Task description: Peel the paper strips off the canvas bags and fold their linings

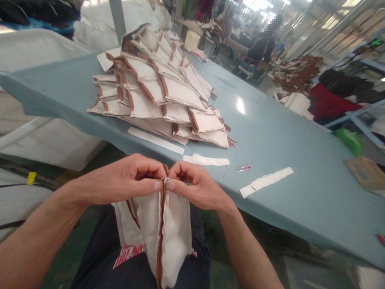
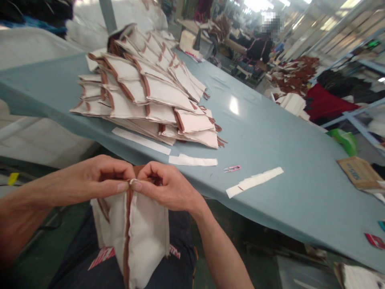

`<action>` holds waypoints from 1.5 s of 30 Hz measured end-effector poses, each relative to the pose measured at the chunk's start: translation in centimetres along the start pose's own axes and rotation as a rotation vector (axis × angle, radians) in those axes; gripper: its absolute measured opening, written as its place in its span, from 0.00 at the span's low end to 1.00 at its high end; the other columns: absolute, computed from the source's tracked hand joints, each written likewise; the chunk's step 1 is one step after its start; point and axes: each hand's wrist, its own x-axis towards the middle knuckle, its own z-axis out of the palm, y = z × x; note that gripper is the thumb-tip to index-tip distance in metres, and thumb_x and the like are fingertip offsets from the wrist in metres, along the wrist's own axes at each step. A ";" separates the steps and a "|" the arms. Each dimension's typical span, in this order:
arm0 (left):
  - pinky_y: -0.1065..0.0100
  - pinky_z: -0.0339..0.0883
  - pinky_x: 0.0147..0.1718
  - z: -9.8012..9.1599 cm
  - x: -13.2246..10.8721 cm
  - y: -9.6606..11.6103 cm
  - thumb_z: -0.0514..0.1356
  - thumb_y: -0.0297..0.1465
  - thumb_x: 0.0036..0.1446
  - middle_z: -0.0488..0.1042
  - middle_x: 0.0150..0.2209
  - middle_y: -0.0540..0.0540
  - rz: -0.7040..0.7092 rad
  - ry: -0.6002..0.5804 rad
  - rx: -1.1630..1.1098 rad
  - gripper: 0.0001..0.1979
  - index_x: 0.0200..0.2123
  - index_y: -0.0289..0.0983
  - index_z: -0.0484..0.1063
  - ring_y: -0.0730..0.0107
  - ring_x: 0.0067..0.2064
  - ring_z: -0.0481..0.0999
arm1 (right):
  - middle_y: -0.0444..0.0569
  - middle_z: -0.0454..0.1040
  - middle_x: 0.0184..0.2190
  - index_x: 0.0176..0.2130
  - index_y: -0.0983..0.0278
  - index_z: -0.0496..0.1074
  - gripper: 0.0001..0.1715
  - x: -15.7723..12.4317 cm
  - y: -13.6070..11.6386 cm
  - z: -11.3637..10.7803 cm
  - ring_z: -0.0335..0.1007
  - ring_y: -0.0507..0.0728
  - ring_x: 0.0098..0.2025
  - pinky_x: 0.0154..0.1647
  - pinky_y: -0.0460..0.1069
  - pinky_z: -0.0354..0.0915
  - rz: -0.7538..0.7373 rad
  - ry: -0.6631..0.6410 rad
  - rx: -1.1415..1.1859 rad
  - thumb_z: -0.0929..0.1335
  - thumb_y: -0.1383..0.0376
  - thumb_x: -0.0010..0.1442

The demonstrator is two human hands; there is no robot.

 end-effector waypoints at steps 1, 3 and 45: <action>0.75 0.58 0.23 0.2 0.0 0.1 0.65 0.41 0.64 0.69 0.25 0.54 0.003 0.025 -0.013 0.14 0.30 0.38 0.75 0.73 0.26 0.66 | 0.37 0.63 0.28 0.34 0.60 0.68 0.36 0.0 0.0 0.0 0.53 0.50 0.30 0.29 0.47 0.53 -0.006 0.009 -0.020 0.82 0.37 0.61; 0.75 0.57 0.22 0.7 0.0 0.3 0.63 0.40 0.61 0.68 0.24 0.55 0.008 0.070 -0.044 0.13 0.29 0.39 0.73 0.73 0.25 0.65 | 0.37 0.63 0.28 0.34 0.60 0.68 0.35 -0.1 -0.2 0.1 0.53 0.51 0.30 0.29 0.48 0.53 -0.022 0.024 -0.070 0.81 0.37 0.62; 0.69 0.57 0.28 2.3 -3.1 0.6 0.58 0.26 0.70 0.73 0.26 0.57 0.340 0.305 0.607 0.12 0.31 0.42 0.68 0.75 0.25 0.70 | 0.39 0.66 0.29 0.33 0.58 0.64 0.11 -1.0 -2.7 2.0 0.58 0.53 0.33 0.37 0.50 0.51 -0.088 0.010 -0.661 0.70 0.59 0.63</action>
